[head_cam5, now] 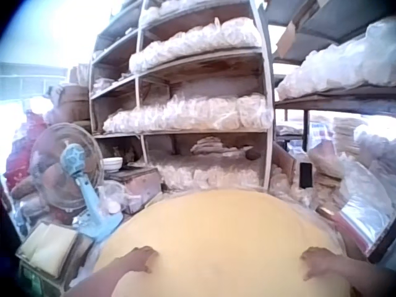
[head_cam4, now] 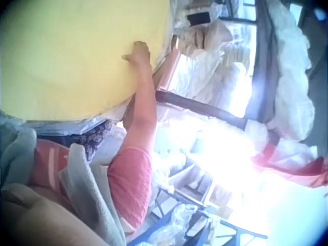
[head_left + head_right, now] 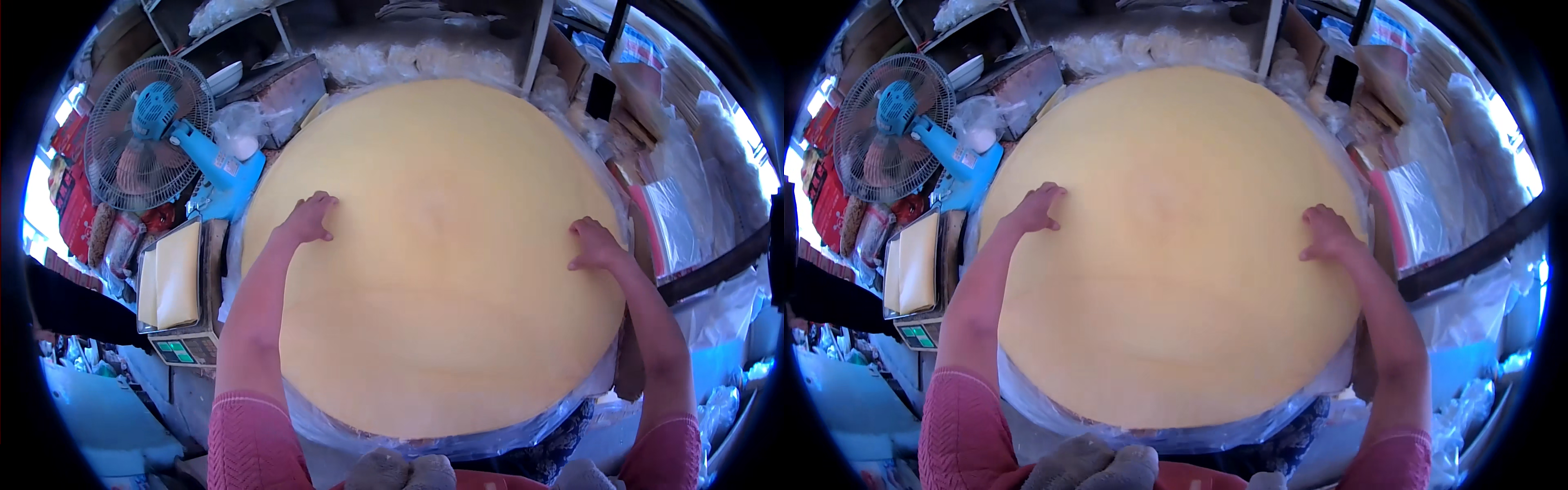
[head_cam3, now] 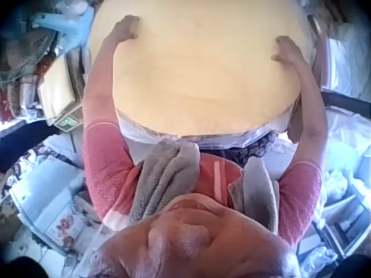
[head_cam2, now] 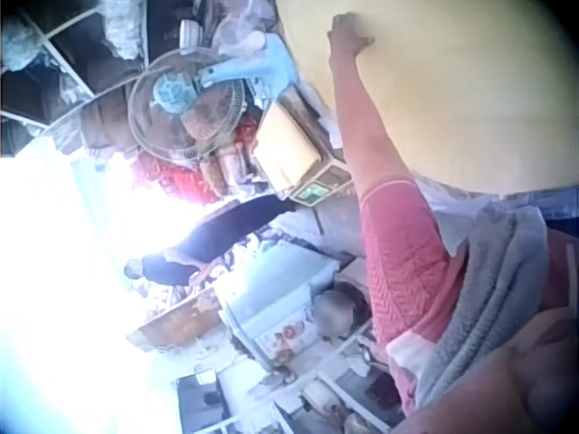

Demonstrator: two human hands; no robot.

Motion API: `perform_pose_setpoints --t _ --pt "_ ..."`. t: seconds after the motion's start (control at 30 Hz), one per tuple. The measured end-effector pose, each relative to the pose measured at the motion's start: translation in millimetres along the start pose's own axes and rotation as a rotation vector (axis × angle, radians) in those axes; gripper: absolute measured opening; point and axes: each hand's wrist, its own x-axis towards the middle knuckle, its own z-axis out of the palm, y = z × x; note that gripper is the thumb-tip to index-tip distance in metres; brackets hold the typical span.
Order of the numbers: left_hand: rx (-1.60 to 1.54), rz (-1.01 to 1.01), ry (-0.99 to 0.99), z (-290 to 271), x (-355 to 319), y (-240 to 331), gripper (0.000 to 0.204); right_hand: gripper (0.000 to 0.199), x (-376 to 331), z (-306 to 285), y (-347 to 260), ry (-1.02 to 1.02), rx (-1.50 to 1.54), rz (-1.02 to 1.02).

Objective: The person peels thin yellow sheets from a stack, folds them into rectangular shapes, and places them onto a scale for weighing.

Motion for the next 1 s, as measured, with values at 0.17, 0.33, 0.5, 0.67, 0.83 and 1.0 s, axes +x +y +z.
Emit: perform_pose_setpoints --t 0.17,0.33,0.5,0.67,0.83,1.0 --pt "0.178 -0.104 -0.256 -11.7 25.6 -6.1 0.072 0.053 21.1 0.5 23.3 -0.216 -0.002 -0.007" --pt "0.273 0.074 -0.094 -23.1 25.5 -26.1 0.038 0.034 -4.8 -22.2 55.9 -0.149 0.162 -0.094" --pt "0.448 0.123 0.336 -12.1 3.5 -13.5 0.021 0.043 -55.0 -15.7 40.0 0.353 0.142 -0.24" --pt "0.488 0.108 0.524 20.0 -41.2 -34.5 0.019 0.063 -111.0 9.6 10.2 0.382 -0.306 -0.351" --pt "0.591 0.081 0.494 44.3 -47.3 -19.9 0.02 0.065 -113.3 34.0 0.9 0.321 -0.393 -0.366" --pt "-0.331 -0.057 0.047 22.9 -18.6 66.9 0.047 0.063 -110.1 38.3 2.4 0.283 -0.518 -0.354"
